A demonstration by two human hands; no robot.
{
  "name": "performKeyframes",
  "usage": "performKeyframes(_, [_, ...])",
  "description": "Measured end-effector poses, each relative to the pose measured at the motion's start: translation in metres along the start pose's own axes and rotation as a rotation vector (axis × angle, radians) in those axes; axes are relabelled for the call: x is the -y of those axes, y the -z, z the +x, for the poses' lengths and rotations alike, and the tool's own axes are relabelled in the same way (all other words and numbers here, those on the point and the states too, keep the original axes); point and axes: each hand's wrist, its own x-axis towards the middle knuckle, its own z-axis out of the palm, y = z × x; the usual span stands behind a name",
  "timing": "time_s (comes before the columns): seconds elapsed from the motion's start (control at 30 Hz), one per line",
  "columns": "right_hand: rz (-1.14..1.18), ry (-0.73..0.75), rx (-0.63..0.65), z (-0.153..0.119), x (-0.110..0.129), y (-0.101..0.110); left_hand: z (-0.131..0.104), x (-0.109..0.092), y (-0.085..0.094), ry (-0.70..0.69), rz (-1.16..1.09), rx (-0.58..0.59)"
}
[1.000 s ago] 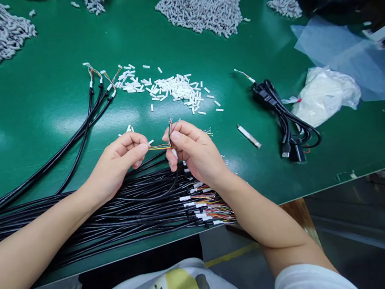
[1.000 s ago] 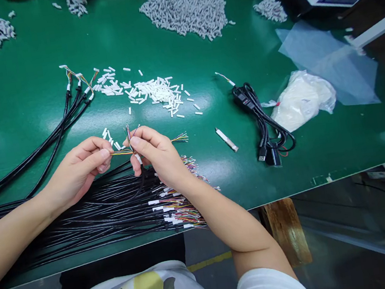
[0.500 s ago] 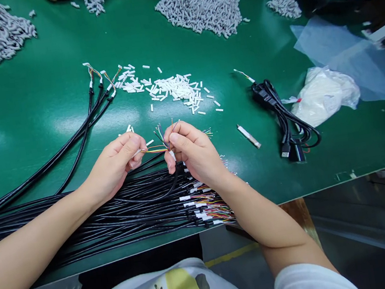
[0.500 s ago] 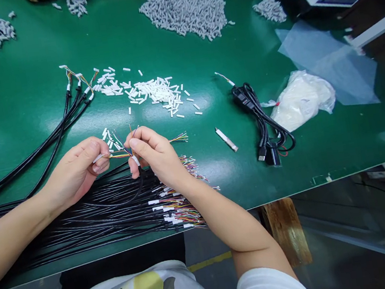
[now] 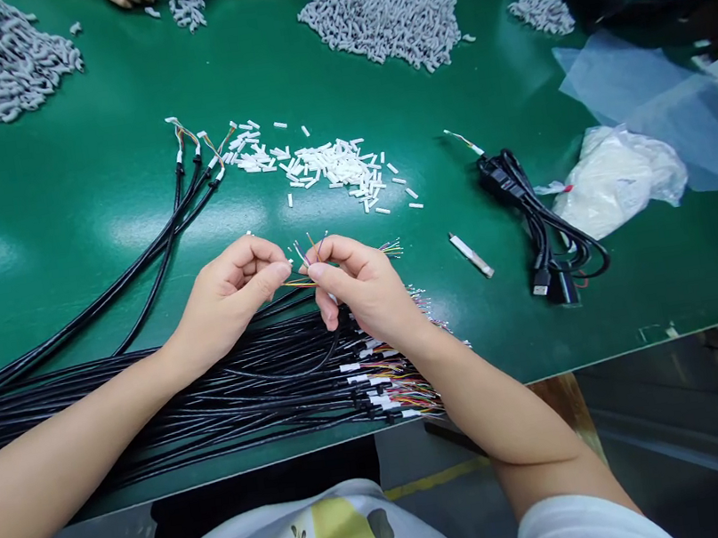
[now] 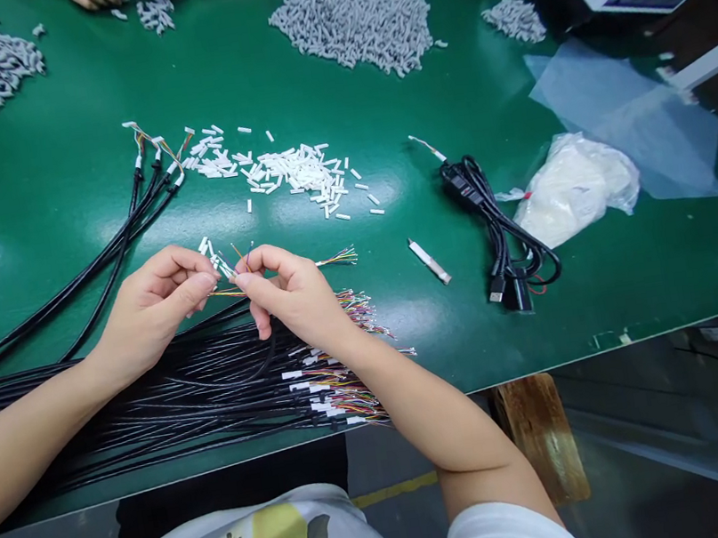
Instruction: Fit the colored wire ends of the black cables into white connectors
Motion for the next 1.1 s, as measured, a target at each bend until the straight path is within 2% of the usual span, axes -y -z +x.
performKeyframes(0.07, [-0.007,0.011,0.013,-0.002,0.002,-0.001,0.001,-0.001,-0.001,0.062,-0.071,0.005])
performKeyframes(0.2, [-0.055,0.039,0.031,-0.006,0.002,-0.004,0.001,-0.001,-0.002,0.254,-0.287,0.099])
performKeyframes(0.27, [-0.093,0.049,0.01,-0.005,0.001,-0.005,0.001,0.0,-0.003,0.286,-0.326,0.128])
performKeyframes(0.47, [-0.132,0.098,-0.054,-0.003,-0.002,-0.004,-0.001,0.008,-0.006,0.237,-0.285,0.105])
performKeyframes(0.6, [-0.1,0.053,-0.105,-0.003,-0.003,-0.005,-0.003,0.011,-0.008,0.196,-0.23,0.117])
performKeyframes(0.73, [-0.228,0.024,-0.122,-0.001,-0.007,-0.005,-0.003,0.013,-0.007,0.118,-0.178,0.139])
performKeyframes(0.87, [-0.346,0.103,-0.142,0.001,-0.008,-0.004,-0.002,0.012,-0.007,0.117,-0.202,0.096])
performKeyframes(1.0, [-0.523,0.264,-0.195,0.002,-0.009,-0.001,-0.001,0.011,-0.007,0.185,-0.259,0.069])
performKeyframes(1.1, [-0.61,0.338,-0.159,0.004,-0.01,0.001,0.0,0.012,-0.007,0.236,-0.287,0.05])
